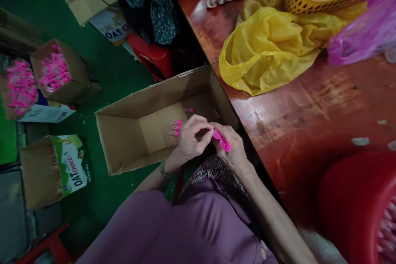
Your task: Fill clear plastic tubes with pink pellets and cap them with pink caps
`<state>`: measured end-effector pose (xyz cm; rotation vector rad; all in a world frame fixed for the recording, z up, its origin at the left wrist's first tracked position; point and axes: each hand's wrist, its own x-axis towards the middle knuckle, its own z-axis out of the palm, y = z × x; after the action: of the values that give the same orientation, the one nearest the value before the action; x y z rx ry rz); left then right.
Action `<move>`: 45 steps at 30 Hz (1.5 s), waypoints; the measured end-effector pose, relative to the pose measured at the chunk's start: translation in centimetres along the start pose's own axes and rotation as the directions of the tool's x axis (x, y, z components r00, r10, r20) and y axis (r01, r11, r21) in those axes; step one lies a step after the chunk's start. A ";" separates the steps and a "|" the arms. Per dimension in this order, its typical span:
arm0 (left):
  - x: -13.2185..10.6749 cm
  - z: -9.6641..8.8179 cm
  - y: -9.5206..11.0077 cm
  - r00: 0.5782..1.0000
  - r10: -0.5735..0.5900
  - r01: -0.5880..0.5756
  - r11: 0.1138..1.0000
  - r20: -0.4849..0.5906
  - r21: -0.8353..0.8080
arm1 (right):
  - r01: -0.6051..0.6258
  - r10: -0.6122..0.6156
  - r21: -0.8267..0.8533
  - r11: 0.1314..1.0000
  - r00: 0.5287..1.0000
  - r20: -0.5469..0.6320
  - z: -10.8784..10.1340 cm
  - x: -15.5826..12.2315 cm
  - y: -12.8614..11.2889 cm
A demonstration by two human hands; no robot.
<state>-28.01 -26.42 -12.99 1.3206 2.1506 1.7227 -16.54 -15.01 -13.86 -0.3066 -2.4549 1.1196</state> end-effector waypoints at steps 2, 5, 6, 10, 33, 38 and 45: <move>-0.2 0.3 0.8 0.999 0.046 -0.047 0.998 -0.018 -0.033 | -0.029 0.029 0.001 1.000 1.000 -0.008 -0.6 -0.7 -0.4; -1.1 1.7 2.1 0.996 0.077 -0.082 0.991 -0.054 -0.106 | -0.081 0.081 0.007 0.997 0.996 -0.023 -1.5 -2.1 -0.9; -1.6 2.5 2.4 0.996 0.051 -0.061 0.988 -0.070 -0.139 | -0.102 0.102 0.005 0.995 0.994 -0.029 -1.8 -2.7 -1.0; -3.9 5.7 3.7 0.960 -0.267 0.216 0.897 -0.082 -0.386 | -0.194 0.191 -0.106 0.975 0.981 -0.033 -3.6 -5.6 -0.9; -3.3 5.8 4.4 0.794 -0.298 0.551 0.721 0.530 -0.420 | -0.639 0.615 -0.355 0.683 0.765 -0.192 -6.7 -7.2 -1.9; -3.4 7.0 3.5 0.759 -0.224 0.556 0.711 0.611 -0.430 | -0.564 0.546 -0.330 0.757 0.823 -0.156 -6.8 -8.7 -2.0; -3.4 6.9 3.4 0.699 -0.169 0.596 0.673 0.695 -0.437 | -0.159 0.234 -0.504 0.849 0.968 0.088 -7.8 -9.3 -2.1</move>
<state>-20.22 -23.47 -14.11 0.9017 1.1835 1.3692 -4.76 -14.57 -10.30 -0.6644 -2.8731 0.5743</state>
